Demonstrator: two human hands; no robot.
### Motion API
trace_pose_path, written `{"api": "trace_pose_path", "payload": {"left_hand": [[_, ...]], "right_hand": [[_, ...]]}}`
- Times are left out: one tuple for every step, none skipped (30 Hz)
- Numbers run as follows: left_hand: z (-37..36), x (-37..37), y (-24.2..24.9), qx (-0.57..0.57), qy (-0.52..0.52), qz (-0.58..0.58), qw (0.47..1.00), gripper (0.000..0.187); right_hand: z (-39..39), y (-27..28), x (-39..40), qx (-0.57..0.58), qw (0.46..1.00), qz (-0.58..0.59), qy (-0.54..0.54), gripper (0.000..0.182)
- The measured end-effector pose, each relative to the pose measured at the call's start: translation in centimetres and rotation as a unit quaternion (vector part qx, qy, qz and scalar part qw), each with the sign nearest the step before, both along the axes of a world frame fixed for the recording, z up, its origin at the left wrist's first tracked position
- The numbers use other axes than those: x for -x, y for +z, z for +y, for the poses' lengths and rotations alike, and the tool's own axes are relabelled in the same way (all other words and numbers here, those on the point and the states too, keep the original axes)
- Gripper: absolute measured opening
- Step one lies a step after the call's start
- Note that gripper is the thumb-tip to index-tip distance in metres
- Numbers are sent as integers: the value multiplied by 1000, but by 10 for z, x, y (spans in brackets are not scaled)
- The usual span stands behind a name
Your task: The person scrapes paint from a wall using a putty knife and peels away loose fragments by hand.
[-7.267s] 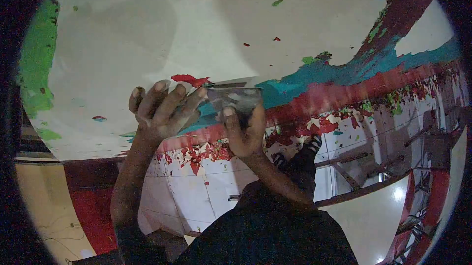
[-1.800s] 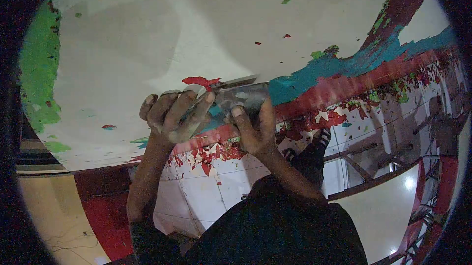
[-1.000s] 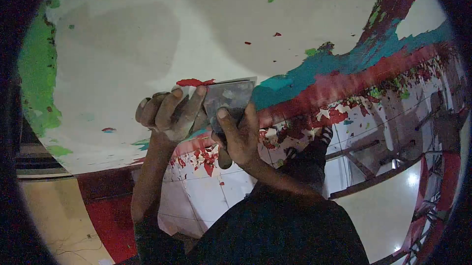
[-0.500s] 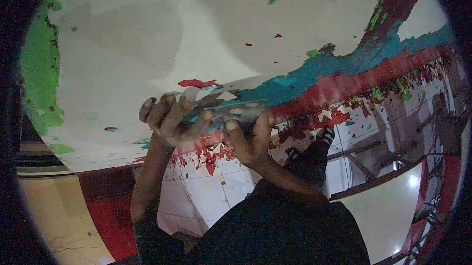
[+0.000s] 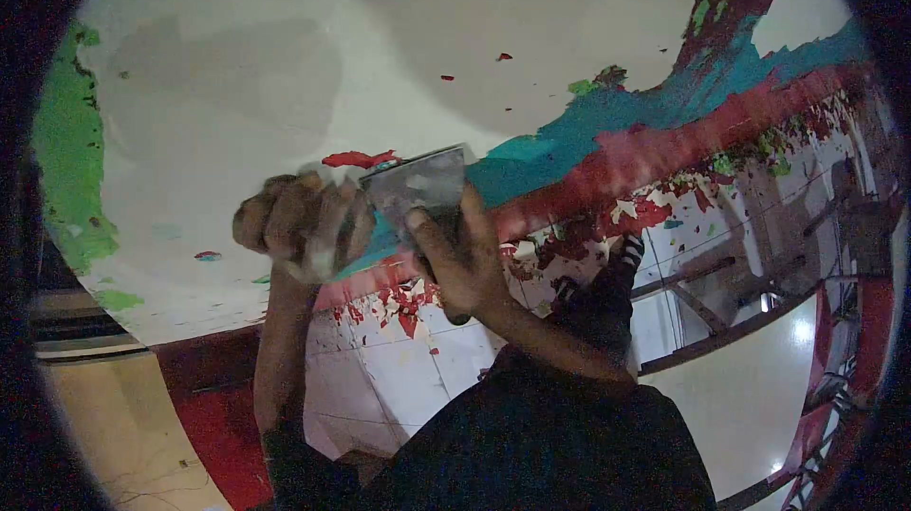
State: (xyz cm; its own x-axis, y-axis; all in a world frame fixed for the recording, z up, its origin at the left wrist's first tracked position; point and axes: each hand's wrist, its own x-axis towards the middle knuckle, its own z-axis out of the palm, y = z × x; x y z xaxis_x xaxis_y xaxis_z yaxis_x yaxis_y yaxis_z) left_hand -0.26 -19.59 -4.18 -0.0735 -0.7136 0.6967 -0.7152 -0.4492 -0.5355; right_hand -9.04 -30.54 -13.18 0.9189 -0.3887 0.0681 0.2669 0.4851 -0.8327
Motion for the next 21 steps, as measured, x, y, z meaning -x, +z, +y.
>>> {"api": "trace_pose_path", "payload": {"left_hand": [[0,-3,2,-20,16,-11,1000,19],[-2,-1,6,-37,30,-7,999,21],[-4,1,9,-55,44,-4,998,23],[-4,0,10,-58,50,-12,997,25],[-4,0,10,-61,55,-21,996,27],[-3,-3,7,-50,50,-40,997,28],[-2,-5,5,-38,45,-60,996,30],[-2,-6,4,-35,47,-62,996,30],[-3,-6,3,-32,48,-64,996,30],[-3,-6,2,-29,49,-66,996,29],[-3,-5,2,-38,54,-57,996,28],[-2,-2,3,-47,60,-47,996,26],[-2,-1,3,-56,66,-38,996,24],[-2,-2,2,-45,56,-45,996,23],[-3,-5,0,-33,47,-52,997,21],[-3,-6,-1,-22,39,-59,997,20],[-3,-8,-3,-13,35,-60,998,20],[-4,-8,-3,-5,30,-61,998,20],[-4,-9,-4,4,25,-62,998,21],[-3,-10,-4,6,23,-61,998,21],[-3,-10,-4,9,21,-60,998,21]], "right_hand": [[2,4,-2,5,1000,-11,-7,25],[3,8,-1,-72,997,5,13,25],[6,11,0,-150,988,20,34,26],[8,13,1,-227,972,35,54,27],[10,13,1,-231,971,39,50,27],[13,13,0,-235,970,43,45,28],[15,11,0,-239,969,48,40,29],[19,8,-1,-228,972,44,31,30],[23,5,-2,-217,975,41,23,31],[25,4,-3,-206,978,38,15,32],[27,6,-3,-229,973,34,21,31],[28,11,-3,-251,967,30,27,31],[29,15,-3,-273,961,25,33,30],[28,15,-4,-274,961,15,35,31],[26,15,-4,-274,961,5,37,31],[25,15,-5,-275,961,-5,40,32],[24,17,-6,-282,959,-8,33,31],[23,20,-6,-289,957,-11,26,29],[22,21,-6,-296,955,-14,18,28],[24,20,-4,-277,961,-13,21,28],[27,17,0,-257,966,-12,23,28]]}}
